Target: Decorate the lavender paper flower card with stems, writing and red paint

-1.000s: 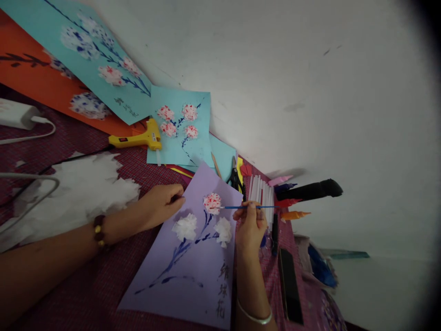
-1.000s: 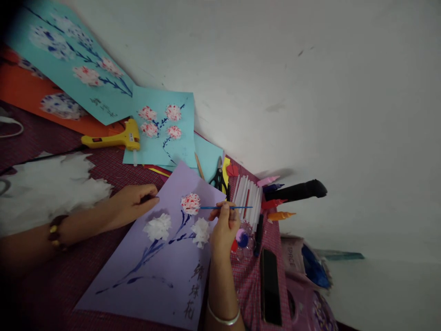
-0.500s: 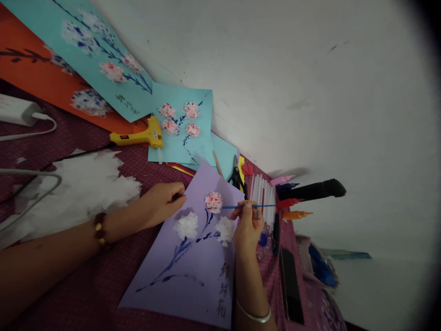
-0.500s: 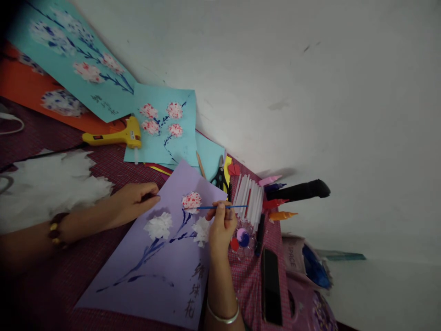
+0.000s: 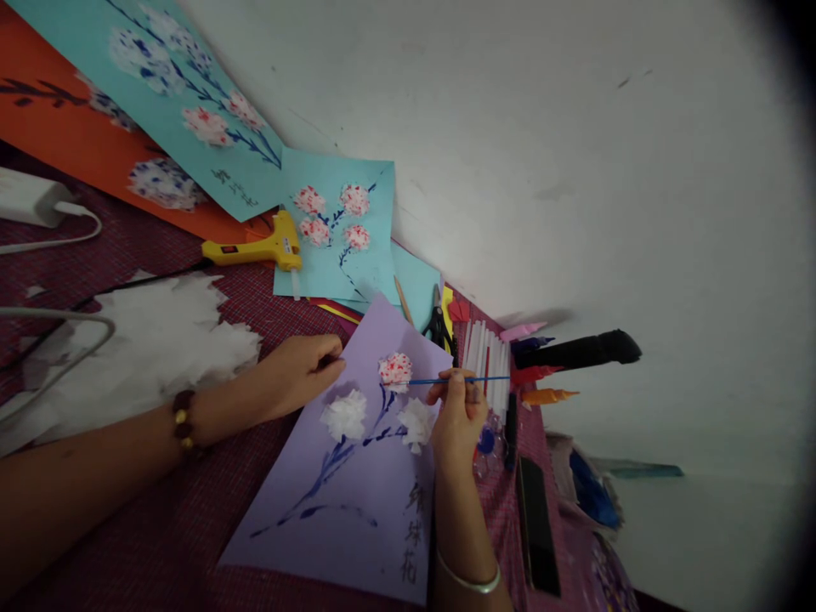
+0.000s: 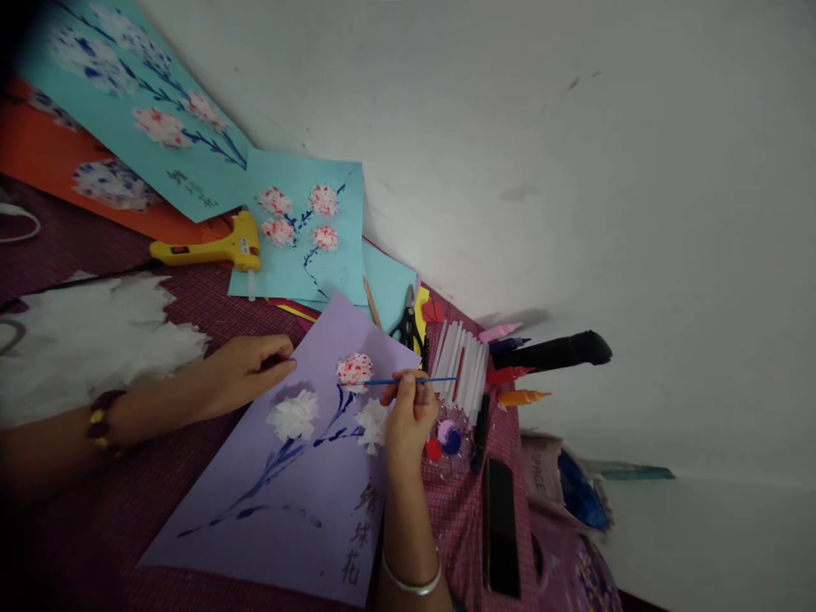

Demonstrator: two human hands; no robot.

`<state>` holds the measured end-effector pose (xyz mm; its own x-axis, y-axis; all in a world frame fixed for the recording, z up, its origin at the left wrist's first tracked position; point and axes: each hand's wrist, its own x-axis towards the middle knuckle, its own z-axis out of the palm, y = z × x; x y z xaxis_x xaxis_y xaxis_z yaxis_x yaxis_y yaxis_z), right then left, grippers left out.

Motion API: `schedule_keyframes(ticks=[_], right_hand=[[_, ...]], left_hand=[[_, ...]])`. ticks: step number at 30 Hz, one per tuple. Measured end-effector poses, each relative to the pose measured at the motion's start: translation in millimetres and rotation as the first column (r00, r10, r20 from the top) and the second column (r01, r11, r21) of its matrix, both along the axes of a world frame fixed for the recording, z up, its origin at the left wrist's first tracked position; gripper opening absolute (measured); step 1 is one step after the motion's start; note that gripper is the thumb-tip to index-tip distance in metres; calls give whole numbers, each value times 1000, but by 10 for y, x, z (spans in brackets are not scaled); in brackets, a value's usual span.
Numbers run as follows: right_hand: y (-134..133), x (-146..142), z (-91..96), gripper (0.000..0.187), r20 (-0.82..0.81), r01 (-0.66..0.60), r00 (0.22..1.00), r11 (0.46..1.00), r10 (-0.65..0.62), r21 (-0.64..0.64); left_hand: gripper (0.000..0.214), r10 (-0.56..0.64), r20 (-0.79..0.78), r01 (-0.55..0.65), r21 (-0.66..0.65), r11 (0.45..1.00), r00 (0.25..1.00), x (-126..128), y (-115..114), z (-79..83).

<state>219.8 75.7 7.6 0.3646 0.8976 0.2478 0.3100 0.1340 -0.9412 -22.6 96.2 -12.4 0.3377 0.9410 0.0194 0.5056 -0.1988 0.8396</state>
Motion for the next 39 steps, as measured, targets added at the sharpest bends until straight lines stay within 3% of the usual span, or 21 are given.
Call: schedule_keyframes(ticks=[39], right_hand=[[-1, -45, 4, 26, 45, -13, 999, 999, 14, -31]], left_hand=[[22, -7, -8, 7, -6, 1000, 1000, -1, -2, 8]])
